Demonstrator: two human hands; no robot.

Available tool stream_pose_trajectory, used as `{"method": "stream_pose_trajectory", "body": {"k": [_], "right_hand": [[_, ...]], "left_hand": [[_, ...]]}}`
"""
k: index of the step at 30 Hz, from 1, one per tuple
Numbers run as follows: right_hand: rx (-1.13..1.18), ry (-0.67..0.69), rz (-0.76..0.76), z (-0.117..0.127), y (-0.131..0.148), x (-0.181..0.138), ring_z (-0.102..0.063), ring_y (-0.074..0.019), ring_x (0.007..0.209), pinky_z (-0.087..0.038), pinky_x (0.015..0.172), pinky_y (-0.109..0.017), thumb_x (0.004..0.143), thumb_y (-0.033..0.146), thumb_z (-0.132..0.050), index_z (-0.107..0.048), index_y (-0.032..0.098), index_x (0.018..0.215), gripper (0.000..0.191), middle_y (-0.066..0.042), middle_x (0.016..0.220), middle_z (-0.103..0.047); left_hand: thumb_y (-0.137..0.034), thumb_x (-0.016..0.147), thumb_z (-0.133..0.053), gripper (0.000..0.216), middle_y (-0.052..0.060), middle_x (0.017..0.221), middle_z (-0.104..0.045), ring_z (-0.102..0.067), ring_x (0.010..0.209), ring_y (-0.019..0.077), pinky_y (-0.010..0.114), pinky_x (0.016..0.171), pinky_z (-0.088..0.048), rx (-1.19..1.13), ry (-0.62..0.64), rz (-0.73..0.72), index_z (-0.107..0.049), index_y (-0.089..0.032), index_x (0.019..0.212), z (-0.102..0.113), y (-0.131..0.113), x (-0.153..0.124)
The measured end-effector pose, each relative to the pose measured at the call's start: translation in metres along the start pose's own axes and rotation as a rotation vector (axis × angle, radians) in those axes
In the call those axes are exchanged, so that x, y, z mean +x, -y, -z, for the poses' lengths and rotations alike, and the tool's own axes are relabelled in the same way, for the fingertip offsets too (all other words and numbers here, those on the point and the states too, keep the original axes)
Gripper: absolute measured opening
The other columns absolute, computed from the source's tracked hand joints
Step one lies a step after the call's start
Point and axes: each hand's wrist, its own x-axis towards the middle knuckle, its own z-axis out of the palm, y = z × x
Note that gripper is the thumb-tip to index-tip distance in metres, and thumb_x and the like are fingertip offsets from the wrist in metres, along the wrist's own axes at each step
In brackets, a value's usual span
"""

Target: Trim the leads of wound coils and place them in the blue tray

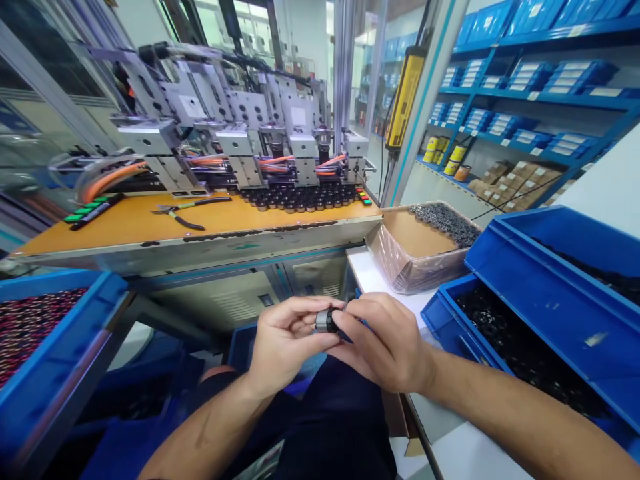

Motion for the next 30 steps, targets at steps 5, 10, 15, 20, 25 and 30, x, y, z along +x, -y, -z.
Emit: {"method": "stream_pose_trajectory", "body": {"k": [5,10,15,20,25,30], "right_hand": [[0.043,0.002,0.021,-0.006,-0.001,0.002,-0.057,-0.0224,0.097,-0.054,0.082,-0.039,0.083,0.004,-0.066,-0.058,-0.001,0.108,0.026,-0.017,0.099,-0.061],[0.245,0.084,-0.075,-0.004,0.006,0.008,-0.056,-0.0189,0.097,-0.054,0.084,-0.035,0.085,-0.001,-0.058,-0.058,0.003,0.109,0.025,-0.014,0.098,-0.062],[0.292,0.092,-0.124,-0.005,0.01,0.018,-0.056,-0.0171,0.098,-0.053,0.085,-0.033,0.086,0.002,-0.059,-0.056,0.004,0.113,0.027,-0.013,0.1,-0.06],[0.265,0.05,-0.127,-0.014,0.012,0.024,-0.054,-0.0179,0.104,-0.05,0.09,-0.035,0.084,0.003,-0.063,-0.056,0.007,0.113,0.029,-0.013,0.107,-0.058],[0.362,0.008,-0.166,-0.029,0.02,0.027,-0.054,-0.0208,0.11,-0.05,0.093,-0.037,0.087,0.004,-0.062,-0.054,0.007,0.12,0.034,-0.015,0.112,-0.058],[0.421,-0.097,-0.246,-0.039,0.029,0.037,-0.056,-0.0178,0.1,-0.051,0.085,-0.033,0.086,0.002,-0.063,-0.058,0.009,0.114,0.03,-0.011,0.101,-0.059]], "left_hand": [[0.001,0.062,-0.082,0.053,0.006,0.108,-0.071,-0.07,0.098,0.0157,0.024,0.088,-0.057,0.106,0.04,-0.149,-0.07,-0.021,0.109,0.007,-0.002,0.002],[-0.012,0.068,-0.082,0.026,0.009,0.089,-0.073,-0.071,0.081,0.0161,0.023,0.074,-0.058,0.717,0.229,-0.438,-0.075,-0.015,0.093,0.024,-0.033,0.011],[-0.005,0.068,-0.081,0.039,0.005,0.091,-0.073,-0.07,0.084,0.014,0.022,0.076,-0.056,0.563,0.069,-0.404,-0.076,-0.022,0.102,0.022,-0.027,0.001],[-0.019,0.075,-0.08,0.031,0.004,0.111,-0.067,-0.066,0.1,0.0123,0.02,0.086,-0.054,-0.097,-0.003,-0.012,-0.075,-0.026,0.105,0.023,-0.006,-0.009],[-0.032,0.083,-0.074,0.029,0.001,0.096,-0.071,-0.069,0.084,0.009,0.019,0.081,-0.054,-0.456,0.039,0.254,-0.071,-0.027,0.112,0.023,-0.01,-0.012],[-0.035,0.085,-0.073,0.025,0.001,0.088,-0.071,-0.07,0.086,0.0109,0.02,0.082,-0.052,-0.387,-0.005,0.202,-0.066,-0.022,0.105,0.025,-0.021,-0.016]]}}
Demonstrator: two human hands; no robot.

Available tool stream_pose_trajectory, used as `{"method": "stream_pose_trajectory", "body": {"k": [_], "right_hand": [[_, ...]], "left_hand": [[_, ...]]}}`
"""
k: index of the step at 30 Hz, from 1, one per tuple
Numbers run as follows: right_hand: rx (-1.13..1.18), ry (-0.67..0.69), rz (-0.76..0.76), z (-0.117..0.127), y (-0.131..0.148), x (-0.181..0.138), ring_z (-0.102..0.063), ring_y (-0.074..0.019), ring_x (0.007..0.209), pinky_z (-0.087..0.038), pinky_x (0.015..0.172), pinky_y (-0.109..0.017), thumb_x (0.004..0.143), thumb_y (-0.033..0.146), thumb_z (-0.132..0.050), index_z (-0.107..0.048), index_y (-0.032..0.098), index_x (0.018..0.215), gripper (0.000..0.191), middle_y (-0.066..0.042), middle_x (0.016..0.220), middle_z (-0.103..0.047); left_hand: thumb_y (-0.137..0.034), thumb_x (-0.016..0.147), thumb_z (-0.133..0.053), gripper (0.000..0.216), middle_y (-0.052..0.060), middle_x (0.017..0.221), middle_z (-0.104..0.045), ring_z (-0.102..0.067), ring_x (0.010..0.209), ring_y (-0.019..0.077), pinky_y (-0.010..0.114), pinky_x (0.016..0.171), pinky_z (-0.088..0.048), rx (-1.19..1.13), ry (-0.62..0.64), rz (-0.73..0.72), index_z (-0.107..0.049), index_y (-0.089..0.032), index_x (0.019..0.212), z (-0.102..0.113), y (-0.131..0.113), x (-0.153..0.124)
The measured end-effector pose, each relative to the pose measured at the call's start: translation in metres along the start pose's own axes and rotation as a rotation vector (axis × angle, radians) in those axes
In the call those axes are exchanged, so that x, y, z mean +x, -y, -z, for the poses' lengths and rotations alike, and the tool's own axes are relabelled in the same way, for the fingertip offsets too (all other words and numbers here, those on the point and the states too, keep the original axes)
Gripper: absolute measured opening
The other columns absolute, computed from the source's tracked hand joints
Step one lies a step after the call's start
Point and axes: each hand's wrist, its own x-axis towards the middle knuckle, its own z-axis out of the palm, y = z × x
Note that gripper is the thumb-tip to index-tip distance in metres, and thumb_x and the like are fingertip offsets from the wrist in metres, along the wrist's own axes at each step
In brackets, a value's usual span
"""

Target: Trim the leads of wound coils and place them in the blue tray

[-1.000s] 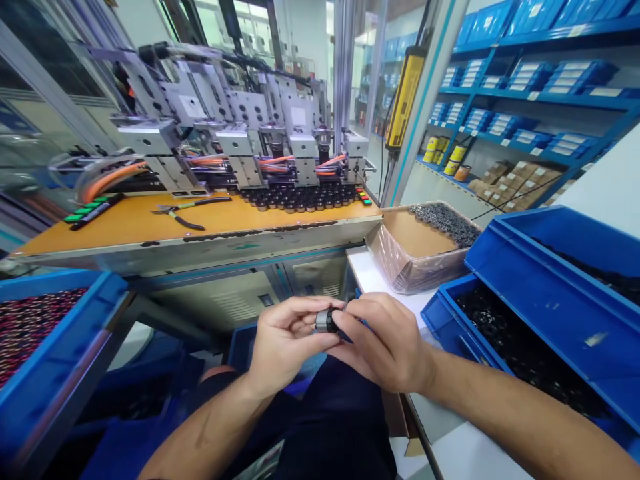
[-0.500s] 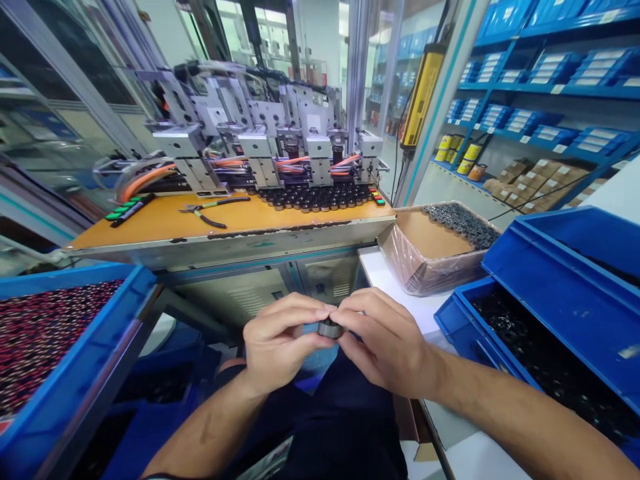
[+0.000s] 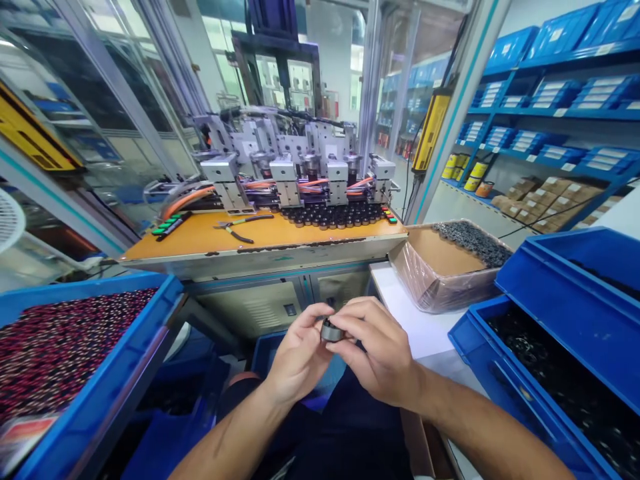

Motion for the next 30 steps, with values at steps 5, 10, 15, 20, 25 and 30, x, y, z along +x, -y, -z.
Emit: {"method": "stream_pose_trajectory", "body": {"k": [5,10,15,20,25,30], "right_hand": [[0.008,0.002,-0.049,-0.014,0.001,0.002,-0.056,-0.0155,0.093,-0.052,0.08,-0.031,0.088,0.003,-0.059,-0.06,0.01,0.112,0.025,-0.009,0.093,-0.059],[-0.057,0.129,-0.182,-0.048,-0.062,0.019,-0.062,-0.0097,0.082,-0.052,0.072,-0.02,0.088,0.009,-0.064,-0.067,0.013,0.097,0.01,-0.004,0.089,-0.064],[-0.305,-0.059,-0.043,-0.081,-0.163,0.076,-0.063,-0.0207,0.101,-0.049,0.093,-0.038,0.095,0.018,-0.056,-0.067,0.008,0.1,0.015,-0.015,0.105,-0.066],[-0.482,0.195,0.201,-0.107,-0.214,0.09,-0.057,-0.0312,0.117,-0.046,0.094,-0.045,0.095,0.027,-0.061,-0.066,0.007,0.108,0.025,-0.013,0.115,-0.066],[-0.59,0.309,0.262,-0.12,-0.221,0.096,-0.048,-0.039,0.126,-0.044,0.096,-0.051,0.095,0.032,-0.061,-0.063,0.001,0.111,0.035,-0.017,0.117,-0.064],[-0.394,0.245,0.219,-0.108,-0.191,0.139,-0.046,-0.0375,0.13,-0.041,0.106,-0.053,0.093,0.03,-0.063,-0.052,-0.003,0.133,0.053,-0.024,0.135,-0.052]], "left_hand": [[-0.035,0.086,-0.072,0.023,-0.001,0.082,-0.069,-0.065,0.077,0.0049,0.016,0.075,-0.047,0.067,-0.031,-0.059,-0.062,-0.018,0.098,0.009,-0.006,0.002],[-0.054,0.077,-0.077,0.068,0.01,0.103,-0.07,-0.067,0.083,0.0136,0.024,0.075,-0.048,0.319,-0.504,0.047,-0.048,-0.014,0.124,0.054,-0.004,0.0],[-0.064,0.068,-0.078,0.091,0.019,0.12,-0.064,-0.067,0.088,0.018,0.028,0.078,-0.048,0.474,-0.692,0.163,-0.042,-0.01,0.132,0.123,0.009,-0.032],[-0.069,0.063,-0.078,0.088,0.016,0.107,-0.068,-0.066,0.082,0.0193,0.029,0.073,-0.046,0.465,-0.896,0.186,-0.05,-0.012,0.124,0.173,0.03,-0.073],[-0.072,0.057,-0.079,0.083,0.012,0.094,-0.069,-0.064,0.071,0.0167,0.026,0.065,-0.04,0.434,-0.995,0.198,-0.057,-0.013,0.111,0.203,0.04,-0.08],[-0.079,0.051,-0.075,0.092,0.008,0.093,-0.063,-0.059,0.072,0.0127,0.025,0.067,-0.039,0.436,-0.891,0.397,-0.052,-0.012,0.11,0.2,0.016,-0.069]]}}
